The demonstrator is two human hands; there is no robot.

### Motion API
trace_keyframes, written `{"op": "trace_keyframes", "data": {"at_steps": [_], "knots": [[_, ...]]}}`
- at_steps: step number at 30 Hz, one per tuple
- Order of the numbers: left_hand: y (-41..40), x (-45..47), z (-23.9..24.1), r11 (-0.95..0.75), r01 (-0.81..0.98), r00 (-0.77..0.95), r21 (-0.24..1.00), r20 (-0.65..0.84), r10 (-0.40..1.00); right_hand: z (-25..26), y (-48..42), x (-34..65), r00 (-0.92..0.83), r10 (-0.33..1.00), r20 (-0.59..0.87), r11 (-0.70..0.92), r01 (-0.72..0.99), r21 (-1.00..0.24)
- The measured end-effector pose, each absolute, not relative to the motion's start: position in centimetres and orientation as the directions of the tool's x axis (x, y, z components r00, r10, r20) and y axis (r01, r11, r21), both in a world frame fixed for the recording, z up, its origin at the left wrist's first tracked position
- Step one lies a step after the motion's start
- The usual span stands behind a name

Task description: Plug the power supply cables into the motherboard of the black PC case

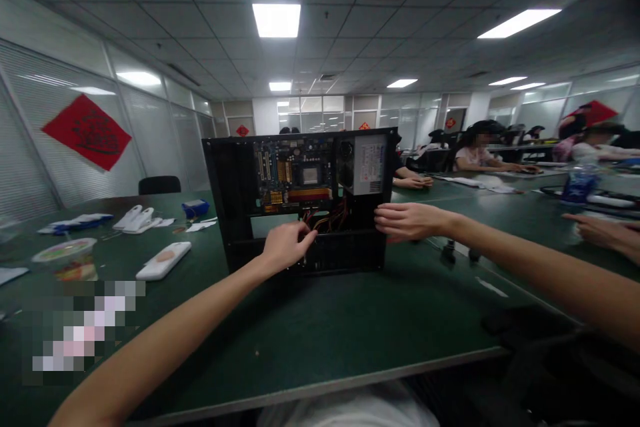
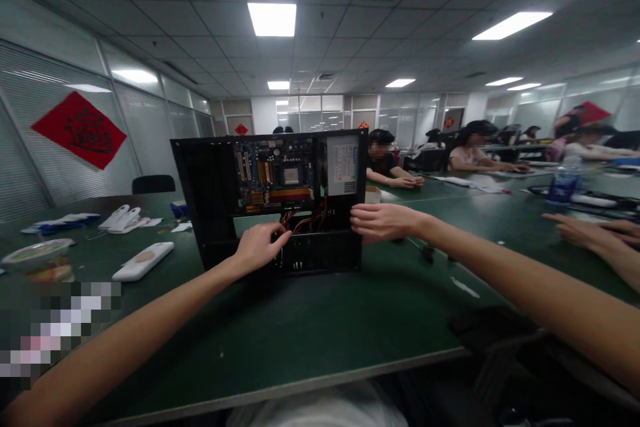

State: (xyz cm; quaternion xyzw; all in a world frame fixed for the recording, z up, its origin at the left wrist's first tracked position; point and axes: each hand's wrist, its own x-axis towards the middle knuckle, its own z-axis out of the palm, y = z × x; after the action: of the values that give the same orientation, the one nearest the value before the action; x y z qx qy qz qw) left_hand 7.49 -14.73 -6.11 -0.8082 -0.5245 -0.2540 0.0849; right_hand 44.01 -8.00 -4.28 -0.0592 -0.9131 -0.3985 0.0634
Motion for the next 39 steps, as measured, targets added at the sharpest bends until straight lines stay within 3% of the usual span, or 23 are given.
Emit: {"op": "trace_keyframes", "data": {"at_steps": [5, 10, 22, 27, 34, 39], "knots": [[-14.0, 7.7, -7.5, -0.401, 0.904, 0.232, 0.150, 0.616, 0.753, -2.9, -6.8, 43.7, -0.998, 0.062, 0.030, 0.651, 0.064, 0.757], [-13.9, 7.6, -7.4, -0.398, 0.905, 0.223, 0.148, 0.631, 0.743, -2.8, -7.4, 42.5, -0.993, 0.116, 0.033, 0.638, 0.100, 0.763], [-12.9, 7.5, -7.7, -0.315, 0.935, 0.144, 0.165, 0.634, 0.760, -2.4, -8.8, 41.6, -0.999, -0.031, -0.034, 0.457, -0.044, 0.888], [-11.5, 6.1, -7.1, -0.230, 0.930, 0.020, 0.285, 0.587, 0.809, -2.3, -9.6, 40.0, -0.995, -0.078, -0.064, 0.374, -0.089, 0.923], [-7.8, 2.0, -5.2, -0.110, 0.809, -0.192, 0.578, 0.437, 0.879, -1.6, -11.6, 34.8, -0.984, -0.138, -0.111, 0.408, -0.159, 0.899], [-5.0, -1.7, -5.3, -0.089, 0.796, -0.247, 0.599, 0.456, 0.855, -1.0, -13.2, 28.9, -0.971, -0.204, -0.127, 0.466, -0.210, 0.859]]}}
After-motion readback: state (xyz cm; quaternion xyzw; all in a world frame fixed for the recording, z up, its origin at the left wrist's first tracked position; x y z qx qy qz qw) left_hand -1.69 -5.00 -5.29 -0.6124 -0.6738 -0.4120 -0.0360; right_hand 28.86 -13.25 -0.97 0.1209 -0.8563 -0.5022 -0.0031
